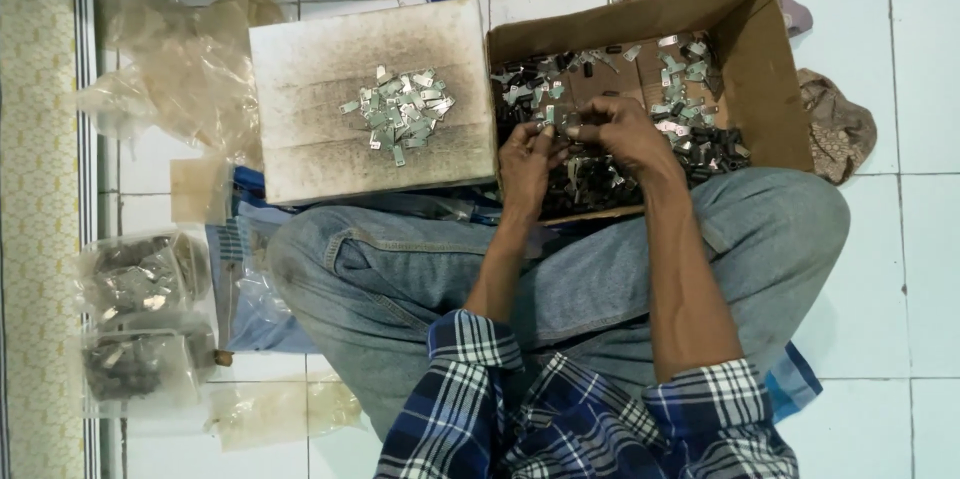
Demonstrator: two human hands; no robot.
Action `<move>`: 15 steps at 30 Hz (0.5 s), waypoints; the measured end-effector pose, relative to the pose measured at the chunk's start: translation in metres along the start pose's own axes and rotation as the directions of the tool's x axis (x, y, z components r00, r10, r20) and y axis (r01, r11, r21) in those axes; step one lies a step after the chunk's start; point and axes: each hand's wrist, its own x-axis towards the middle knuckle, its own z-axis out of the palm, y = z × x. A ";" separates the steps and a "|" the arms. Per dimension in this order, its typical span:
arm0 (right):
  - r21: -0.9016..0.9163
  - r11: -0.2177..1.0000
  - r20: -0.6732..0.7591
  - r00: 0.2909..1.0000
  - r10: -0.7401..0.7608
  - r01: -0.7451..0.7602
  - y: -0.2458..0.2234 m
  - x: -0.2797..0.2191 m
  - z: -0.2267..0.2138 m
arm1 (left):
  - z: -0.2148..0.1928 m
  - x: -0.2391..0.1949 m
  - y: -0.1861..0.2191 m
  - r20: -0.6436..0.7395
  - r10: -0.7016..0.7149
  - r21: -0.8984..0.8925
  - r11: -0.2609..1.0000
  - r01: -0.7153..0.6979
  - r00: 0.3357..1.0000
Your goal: Sorting and arranging small metal components from a cardboard box onto a white board while sitting on the floor.
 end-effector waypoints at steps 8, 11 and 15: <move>0.073 0.995 -0.047 0.996 0.074 -0.070 -0.014 -0.005 0.004 | 0.004 -0.005 0.004 -0.016 0.033 0.075 0.997 -0.031 0.999; 0.124 0.988 -0.057 0.994 0.097 -0.089 -0.022 -0.010 0.005 | 0.003 -0.009 0.011 -0.006 0.048 0.169 0.985 -0.047 0.999; 0.106 0.991 -0.043 0.995 0.086 -0.081 -0.022 -0.010 0.004 | 0.001 -0.006 0.005 -0.003 0.031 0.186 0.982 -0.030 1.000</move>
